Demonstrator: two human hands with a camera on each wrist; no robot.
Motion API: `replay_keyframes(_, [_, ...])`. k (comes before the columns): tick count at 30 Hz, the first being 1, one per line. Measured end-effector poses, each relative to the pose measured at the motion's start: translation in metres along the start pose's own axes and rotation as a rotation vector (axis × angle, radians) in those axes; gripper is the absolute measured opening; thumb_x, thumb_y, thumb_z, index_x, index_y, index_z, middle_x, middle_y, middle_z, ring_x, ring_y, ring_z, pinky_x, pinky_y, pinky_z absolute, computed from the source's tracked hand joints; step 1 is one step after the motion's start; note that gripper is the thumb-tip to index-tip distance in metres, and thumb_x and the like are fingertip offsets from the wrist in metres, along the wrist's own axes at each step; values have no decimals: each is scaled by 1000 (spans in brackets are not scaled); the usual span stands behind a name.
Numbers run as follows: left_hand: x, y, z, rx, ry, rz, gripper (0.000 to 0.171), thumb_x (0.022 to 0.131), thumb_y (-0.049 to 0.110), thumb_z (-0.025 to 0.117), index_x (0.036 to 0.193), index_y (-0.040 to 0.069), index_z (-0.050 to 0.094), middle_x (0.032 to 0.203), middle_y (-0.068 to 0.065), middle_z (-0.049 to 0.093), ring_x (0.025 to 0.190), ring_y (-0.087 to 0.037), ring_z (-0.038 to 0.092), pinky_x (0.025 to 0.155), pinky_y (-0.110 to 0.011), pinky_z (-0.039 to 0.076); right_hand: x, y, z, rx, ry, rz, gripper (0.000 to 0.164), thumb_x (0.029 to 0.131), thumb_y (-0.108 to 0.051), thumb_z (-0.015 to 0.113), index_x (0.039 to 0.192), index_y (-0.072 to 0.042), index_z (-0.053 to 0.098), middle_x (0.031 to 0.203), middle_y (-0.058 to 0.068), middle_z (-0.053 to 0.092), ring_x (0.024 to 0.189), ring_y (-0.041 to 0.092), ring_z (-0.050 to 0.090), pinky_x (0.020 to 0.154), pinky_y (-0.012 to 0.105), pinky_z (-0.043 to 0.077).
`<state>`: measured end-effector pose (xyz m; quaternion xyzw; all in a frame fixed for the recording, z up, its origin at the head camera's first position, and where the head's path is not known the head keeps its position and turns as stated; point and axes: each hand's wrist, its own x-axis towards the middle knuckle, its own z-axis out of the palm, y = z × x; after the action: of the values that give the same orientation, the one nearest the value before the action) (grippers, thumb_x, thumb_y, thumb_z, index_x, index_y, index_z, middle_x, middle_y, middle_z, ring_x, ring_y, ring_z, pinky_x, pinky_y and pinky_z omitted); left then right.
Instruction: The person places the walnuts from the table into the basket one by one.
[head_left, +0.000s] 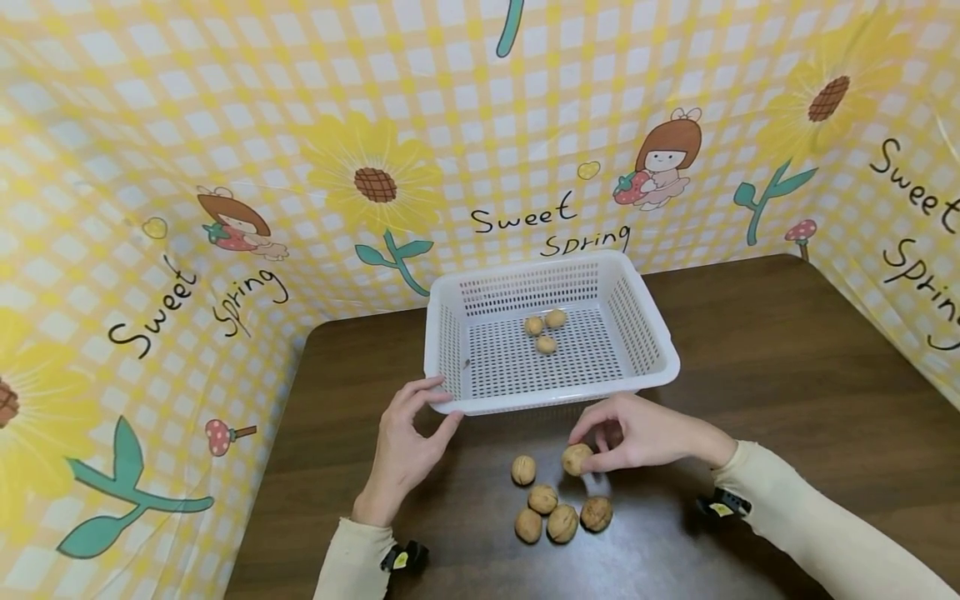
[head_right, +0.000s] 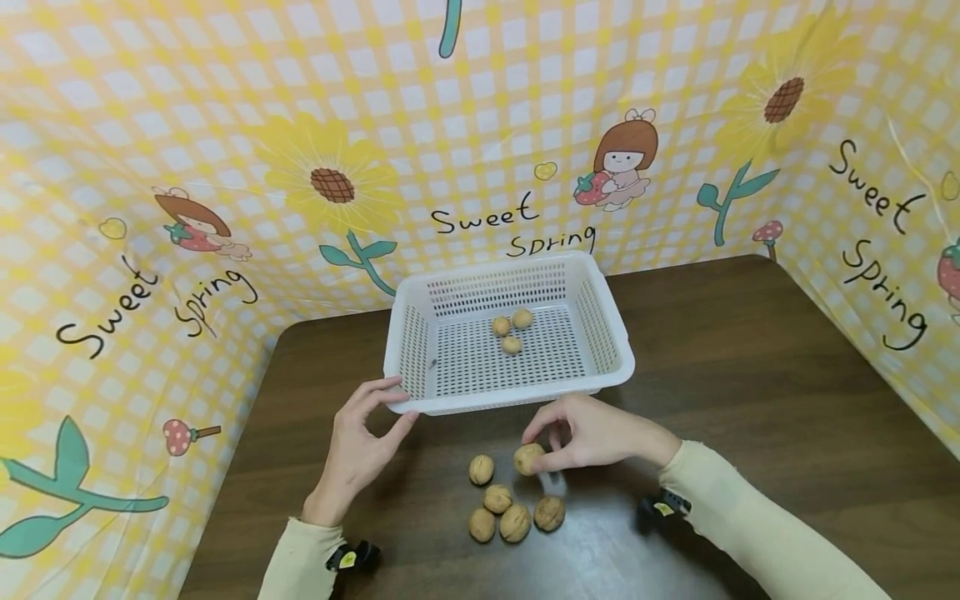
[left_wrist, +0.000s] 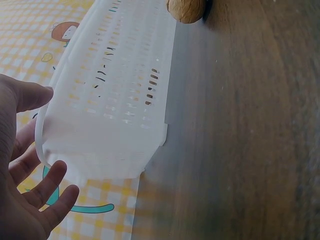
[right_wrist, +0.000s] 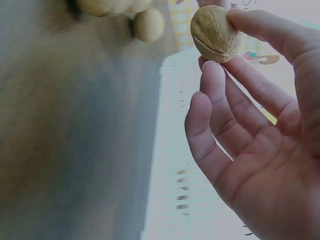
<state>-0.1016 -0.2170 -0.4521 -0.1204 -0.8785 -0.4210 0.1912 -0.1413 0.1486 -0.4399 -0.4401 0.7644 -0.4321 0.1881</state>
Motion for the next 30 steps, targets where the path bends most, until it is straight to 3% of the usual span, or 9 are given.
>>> replay_keyframes(11, [0,0,0,2,4,3,19,88,16,87,105,16,79,137,-8,71,131,-28,64,109,-51,49,6,-20,-22,16,-6,19,20,94,-28,84,113,-22,80,78,-6,70,63,0,57,54,20,47])
replay_keyframes(17, [0,1,-1,-1,8,0,20,88,15,87,106,15,79,137,-7,71,132,-29,64,110,-51,48,15,-36,-40,1,22,33,21,93,-24,83,114,-22,79,86,-5,71,70,2,62,59,21,50])
replay_keyframes(22, [-1,0,-1,-1,2,-10,19,88,16,86,106,16,79,138,-6,71,133,-30,63,110,-53,49,23,-43,-60,1,47,23,22,94,-19,82,116,-18,80,91,-4,74,78,7,67,68,26,56])
replay_keyframes(30, [-1,0,0,2,-1,0,19,88,16,87,105,16,79,138,-6,71,132,-30,63,109,-54,49,39,-42,-93,57,107,55,31,92,-10,82,122,-7,77,97,7,76,78,12,69,69,26,57])
